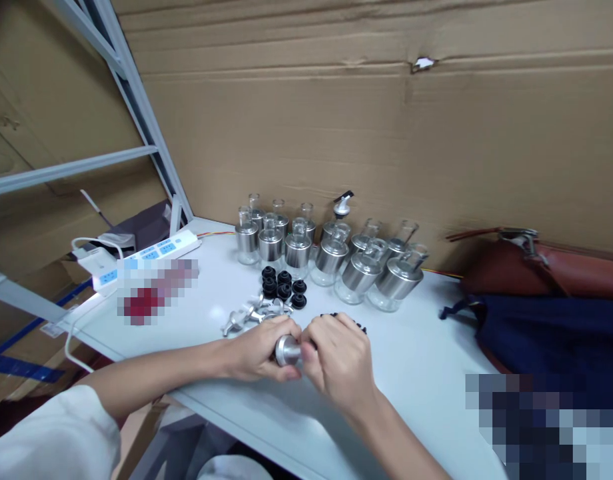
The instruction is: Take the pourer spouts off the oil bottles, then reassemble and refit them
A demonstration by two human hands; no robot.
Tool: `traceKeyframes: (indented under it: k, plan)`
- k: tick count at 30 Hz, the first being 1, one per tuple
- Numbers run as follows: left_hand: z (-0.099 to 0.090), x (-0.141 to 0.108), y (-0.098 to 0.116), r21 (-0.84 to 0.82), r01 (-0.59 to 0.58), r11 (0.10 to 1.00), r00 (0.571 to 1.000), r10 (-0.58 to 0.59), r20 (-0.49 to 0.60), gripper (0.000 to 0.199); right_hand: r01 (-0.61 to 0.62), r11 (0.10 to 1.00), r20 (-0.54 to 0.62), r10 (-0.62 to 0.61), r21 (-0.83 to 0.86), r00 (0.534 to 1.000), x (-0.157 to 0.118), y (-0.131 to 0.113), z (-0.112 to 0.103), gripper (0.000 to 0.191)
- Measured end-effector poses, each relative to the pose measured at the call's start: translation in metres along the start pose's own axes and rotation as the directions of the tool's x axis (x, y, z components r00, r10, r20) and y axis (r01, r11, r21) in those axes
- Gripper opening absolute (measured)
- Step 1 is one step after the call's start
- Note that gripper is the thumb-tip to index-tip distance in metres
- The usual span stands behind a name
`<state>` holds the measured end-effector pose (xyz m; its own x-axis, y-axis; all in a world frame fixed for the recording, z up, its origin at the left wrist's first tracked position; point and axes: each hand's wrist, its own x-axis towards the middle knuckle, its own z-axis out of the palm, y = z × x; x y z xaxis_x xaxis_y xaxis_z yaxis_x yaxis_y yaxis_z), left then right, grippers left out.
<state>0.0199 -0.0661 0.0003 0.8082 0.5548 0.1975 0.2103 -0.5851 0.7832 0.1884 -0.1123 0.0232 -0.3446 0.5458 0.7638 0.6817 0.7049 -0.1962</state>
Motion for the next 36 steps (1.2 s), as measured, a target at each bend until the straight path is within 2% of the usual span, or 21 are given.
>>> traceKeyframes:
  k: [3, 5, 7, 10, 12, 14, 17, 19, 22, 26, 31, 36]
  plan:
    - [-0.007, 0.000, 0.002, 0.003, -0.030, 1.000, 0.996, 0.030, -0.083, 0.033, -0.194, 0.975, -0.047, 0.199, 0.105, 0.979, 0.001, 0.012, -0.003, 0.043]
    - [-0.013, 0.000, 0.002, -0.058, -0.014, 0.998, 0.981, 0.002, -0.196, 0.031, -0.340, 0.935, -0.078, 0.348, 0.101, 0.934, 0.001, 0.030, -0.009, 0.035]
    - [-0.017, 0.000, 0.001, -0.146, 0.033, 0.989, 0.944, -0.079, -0.321, 0.031, -0.502, 0.856, -0.033, 0.509, 0.124, 0.860, -0.001, 0.053, -0.017, 0.026]
    - [-0.018, 0.003, -0.003, -0.258, 0.079, 0.963, 0.866, -0.194, -0.461, 0.031, -0.698, 0.710, 0.092, 0.692, 0.092, 0.716, -0.008, 0.083, -0.030, 0.024]
    - [-0.017, 0.006, -0.005, -0.281, 0.091, 0.955, 0.837, -0.226, -0.498, 0.031, -0.768, 0.641, 0.199, 0.750, 0.020, 0.631, -0.013, 0.095, -0.036, 0.023]
    - [-0.016, 0.008, -0.006, -0.286, 0.110, 0.952, 0.837, -0.243, -0.490, 0.032, -0.801, 0.597, 0.304, 0.771, -0.038, 0.560, -0.017, 0.101, -0.039, 0.019]
    - [-0.015, 0.010, -0.007, -0.302, 0.118, 0.946, 0.848, -0.254, -0.464, 0.034, -0.814, 0.573, 0.392, 0.773, -0.094, 0.499, -0.023, 0.104, -0.041, 0.012]
    - [-0.014, 0.010, -0.009, -0.319, 0.102, 0.942, 0.853, -0.248, -0.459, 0.033, -0.816, 0.571, 0.401, 0.771, -0.090, 0.495, -0.026, 0.105, -0.041, 0.010]
    - [-0.012, 0.009, -0.012, -0.334, 0.077, 0.939, 0.858, -0.233, -0.458, 0.030, -0.816, 0.577, 0.424, 0.744, -0.018, 0.516, -0.025, 0.101, -0.041, 0.013]
    - [-0.011, 0.008, -0.015, -0.320, 0.071, 0.945, 0.865, -0.219, -0.452, 0.029, -0.776, 0.631, 0.547, 0.642, 0.021, 0.537, -0.019, 0.084, -0.035, 0.015]
    - [-0.012, 0.009, -0.014, -0.347, 0.053, 0.936, 0.881, -0.207, -0.425, 0.031, -0.664, 0.742, 0.537, 0.600, -0.097, 0.593, -0.017, 0.070, -0.024, 0.009]
    - [-0.012, 0.010, -0.011, -0.414, 0.027, 0.910, 0.902, -0.201, -0.382, 0.037, -0.619, 0.756, 0.530, 0.622, -0.214, 0.576, -0.021, 0.070, -0.021, 0.009]
